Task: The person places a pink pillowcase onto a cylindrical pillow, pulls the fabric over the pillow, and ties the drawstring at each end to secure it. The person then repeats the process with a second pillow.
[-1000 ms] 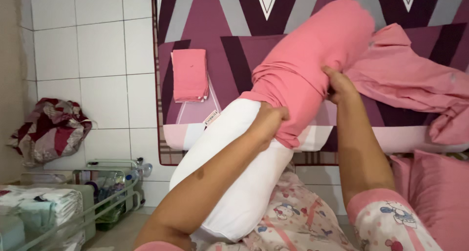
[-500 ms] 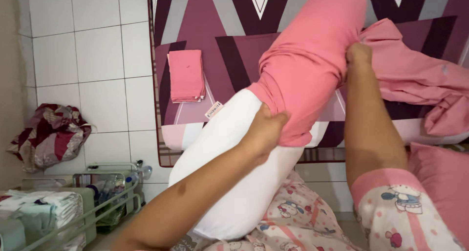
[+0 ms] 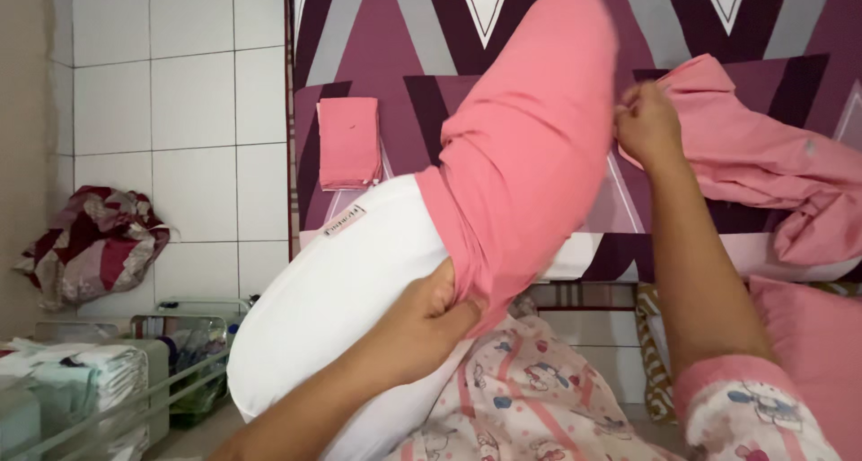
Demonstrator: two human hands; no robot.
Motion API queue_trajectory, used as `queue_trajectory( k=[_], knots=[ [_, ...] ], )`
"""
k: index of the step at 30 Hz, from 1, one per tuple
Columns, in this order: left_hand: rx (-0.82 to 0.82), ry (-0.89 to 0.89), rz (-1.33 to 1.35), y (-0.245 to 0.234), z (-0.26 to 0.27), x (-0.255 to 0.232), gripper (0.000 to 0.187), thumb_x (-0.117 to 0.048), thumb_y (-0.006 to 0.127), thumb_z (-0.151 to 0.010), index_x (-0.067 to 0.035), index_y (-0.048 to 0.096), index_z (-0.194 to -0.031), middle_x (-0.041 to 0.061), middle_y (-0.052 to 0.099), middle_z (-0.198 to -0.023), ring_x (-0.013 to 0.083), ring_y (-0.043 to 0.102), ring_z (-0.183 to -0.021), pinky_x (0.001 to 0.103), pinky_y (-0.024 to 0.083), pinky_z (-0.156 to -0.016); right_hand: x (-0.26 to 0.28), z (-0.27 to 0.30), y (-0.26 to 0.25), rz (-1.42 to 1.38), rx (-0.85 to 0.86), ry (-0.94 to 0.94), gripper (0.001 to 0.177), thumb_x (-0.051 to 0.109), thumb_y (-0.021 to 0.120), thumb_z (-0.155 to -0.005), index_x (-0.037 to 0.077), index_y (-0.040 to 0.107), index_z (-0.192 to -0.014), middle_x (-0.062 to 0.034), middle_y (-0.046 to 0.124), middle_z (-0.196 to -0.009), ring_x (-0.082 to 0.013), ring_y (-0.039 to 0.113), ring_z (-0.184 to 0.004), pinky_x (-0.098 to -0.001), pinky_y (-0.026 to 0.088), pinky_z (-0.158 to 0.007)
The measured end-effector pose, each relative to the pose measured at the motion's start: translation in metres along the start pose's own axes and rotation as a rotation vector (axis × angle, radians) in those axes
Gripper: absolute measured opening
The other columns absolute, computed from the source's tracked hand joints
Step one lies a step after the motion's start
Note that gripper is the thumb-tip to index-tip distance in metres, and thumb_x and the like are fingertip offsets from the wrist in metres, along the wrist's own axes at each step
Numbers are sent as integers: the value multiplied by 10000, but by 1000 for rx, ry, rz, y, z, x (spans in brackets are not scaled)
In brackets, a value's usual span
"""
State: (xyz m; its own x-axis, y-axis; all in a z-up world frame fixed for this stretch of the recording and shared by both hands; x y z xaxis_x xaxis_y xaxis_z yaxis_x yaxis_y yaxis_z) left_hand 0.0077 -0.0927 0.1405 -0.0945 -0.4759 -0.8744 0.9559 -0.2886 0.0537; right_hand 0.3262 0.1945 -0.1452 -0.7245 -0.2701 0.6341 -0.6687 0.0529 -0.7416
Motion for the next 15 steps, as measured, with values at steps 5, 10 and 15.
queue_trajectory(
  k=[5, 10, 15],
  knots=[
    [37, 17, -207, 5, 13, 10, 419, -44, 552, -894, -15, 554, -1313, 74, 686, -787, 136, 623, -655, 315, 534, -633, 150, 6, -51, 34, 337, -478, 926, -42, 608, -615, 123, 466, -1515, -232, 401, -1574, -454, 307, -1469, -590, 290, -1183],
    [152, -174, -178, 6, 22, 27, 163, -65, 571, -930, 40, 575, -1054, 98, 648, -713, 151, 663, -613, 322, 575, -597, 194, 33, -14, 185, 976, -533, 783, 33, 774, -578, 269, 616, -1307, -30, 578, -1434, -314, 352, -1431, -728, 0, -1139],
    [74, -152, -194, -1, 17, 44, 393, -72, 604, -879, -52, 554, -1269, 68, 665, -723, 142, 630, -639, 332, 536, -627, 154, 80, 12, -221, 1018, -198, 205, 114, 780, -749, 84, 685, -928, -107, 711, -937, -328, 654, -959, -459, 529, -876]
  ],
)
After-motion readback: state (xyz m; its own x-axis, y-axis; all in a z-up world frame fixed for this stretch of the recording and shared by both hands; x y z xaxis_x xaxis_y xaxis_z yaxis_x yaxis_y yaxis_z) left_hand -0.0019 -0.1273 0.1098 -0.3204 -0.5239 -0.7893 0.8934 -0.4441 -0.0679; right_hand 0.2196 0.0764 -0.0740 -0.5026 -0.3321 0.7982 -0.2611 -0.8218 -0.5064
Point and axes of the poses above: each hand's wrist, its own z-axis away from the middle knuckle, its own y-axis out of the palm, x = y × z, the point moved 1 cm from there along -z, towards the middle knuckle
